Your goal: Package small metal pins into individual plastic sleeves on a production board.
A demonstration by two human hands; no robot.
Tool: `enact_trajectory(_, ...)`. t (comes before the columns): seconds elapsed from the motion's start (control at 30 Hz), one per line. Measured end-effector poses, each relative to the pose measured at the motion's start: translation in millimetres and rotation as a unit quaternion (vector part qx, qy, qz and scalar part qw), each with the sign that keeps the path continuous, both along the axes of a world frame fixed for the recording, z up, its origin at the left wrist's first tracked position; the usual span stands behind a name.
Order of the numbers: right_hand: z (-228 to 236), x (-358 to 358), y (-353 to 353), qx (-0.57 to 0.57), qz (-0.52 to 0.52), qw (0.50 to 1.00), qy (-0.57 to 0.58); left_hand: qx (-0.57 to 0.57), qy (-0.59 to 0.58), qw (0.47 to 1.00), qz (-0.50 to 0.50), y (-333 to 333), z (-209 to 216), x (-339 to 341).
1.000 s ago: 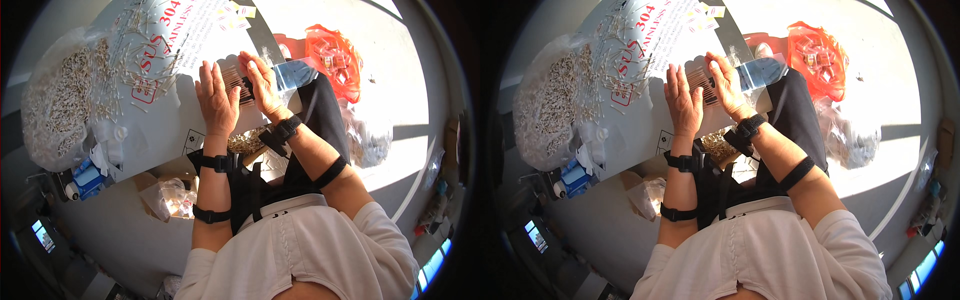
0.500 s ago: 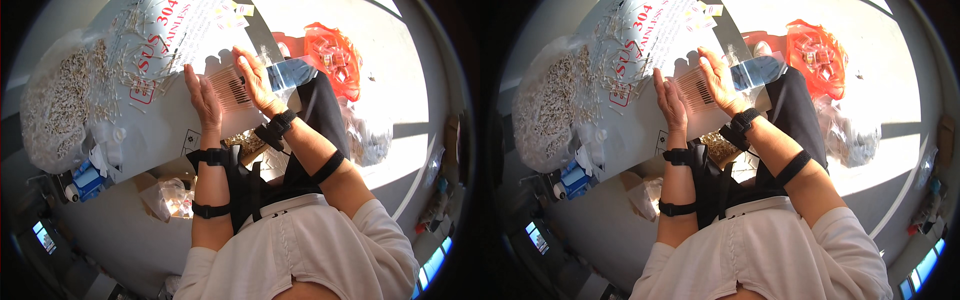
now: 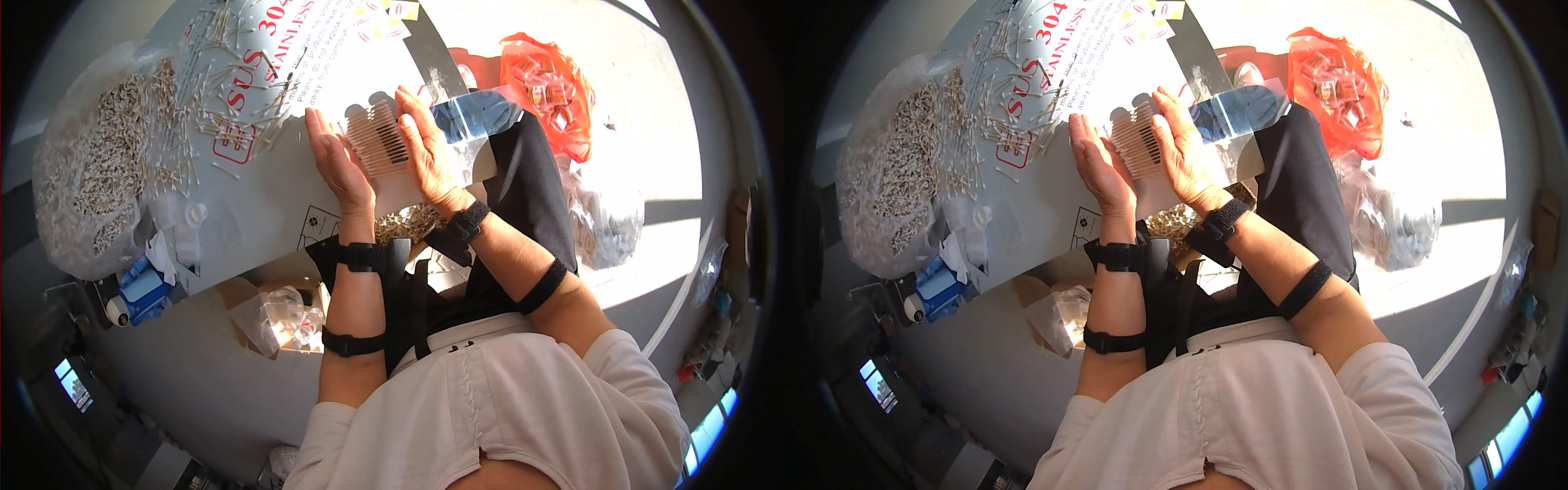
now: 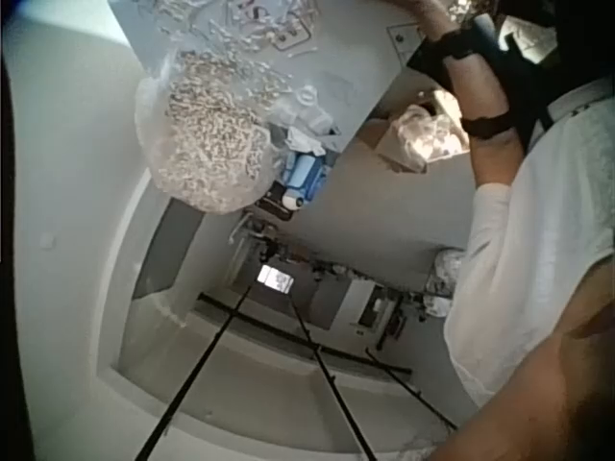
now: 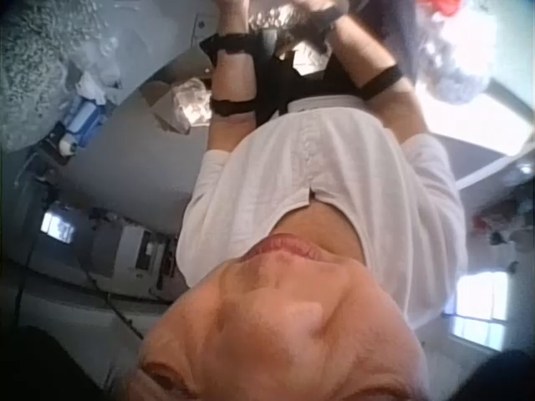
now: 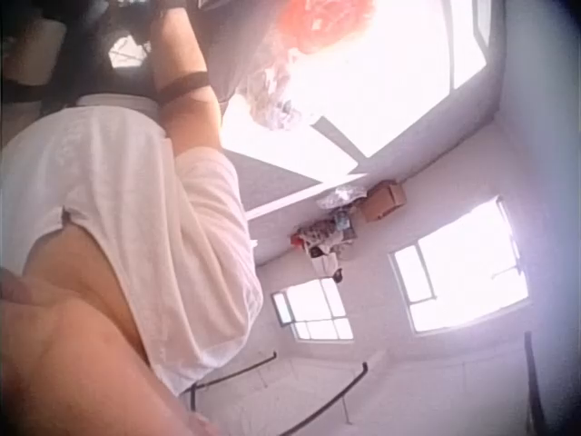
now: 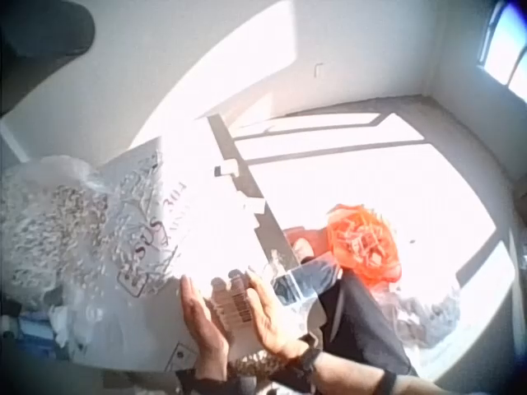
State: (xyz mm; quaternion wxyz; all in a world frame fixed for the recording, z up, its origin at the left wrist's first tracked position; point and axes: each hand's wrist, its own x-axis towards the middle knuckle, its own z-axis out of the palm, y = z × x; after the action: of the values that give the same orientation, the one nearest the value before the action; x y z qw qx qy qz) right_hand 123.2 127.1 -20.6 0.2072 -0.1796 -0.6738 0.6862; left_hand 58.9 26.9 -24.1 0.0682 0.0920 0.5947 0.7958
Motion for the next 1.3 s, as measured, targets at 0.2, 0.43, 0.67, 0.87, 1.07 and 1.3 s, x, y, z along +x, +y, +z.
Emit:
enact_trajectory(0.2, -10.4, -11.8, -0.9, -0.049, 0.004, 0.998, 0.036, 0.034, -0.013, 0.999, 0.015, -0.2, 0.2, 0.5)
enact_trajectory(0.43, -12.3, 4.8, 28.0, -0.158, -0.063, 0.984, 0.05, -0.21, 0.136, 0.968, -0.011, -46.5, 7.5, 7.2)
enact_trajectory(0.67, -7.2, 41.1, 28.2, -0.185, -0.076, 0.979, 0.028, -0.545, 0.276, 0.789, -0.065, -42.6, 9.7, 32.6)
enact_trajectory(0.87, -6.6, 49.8, 25.0, -0.171, -0.054, 0.984, 0.013, -0.58, 0.297, 0.758, -0.028, -24.7, 7.6, 38.0)
enact_trajectory(1.07, -5.2, 55.7, 24.8, 0.189, 0.024, 0.982, 0.0, -0.66, 0.331, 0.67, -0.079, -30.3, 5.4, 52.9)
enact_trajectory(1.3, -4.3, 48.2, 20.0, 0.316, 0.031, 0.948, -0.024, -0.681, 0.309, 0.656, -0.096, -29.6, 0.8, 52.8)
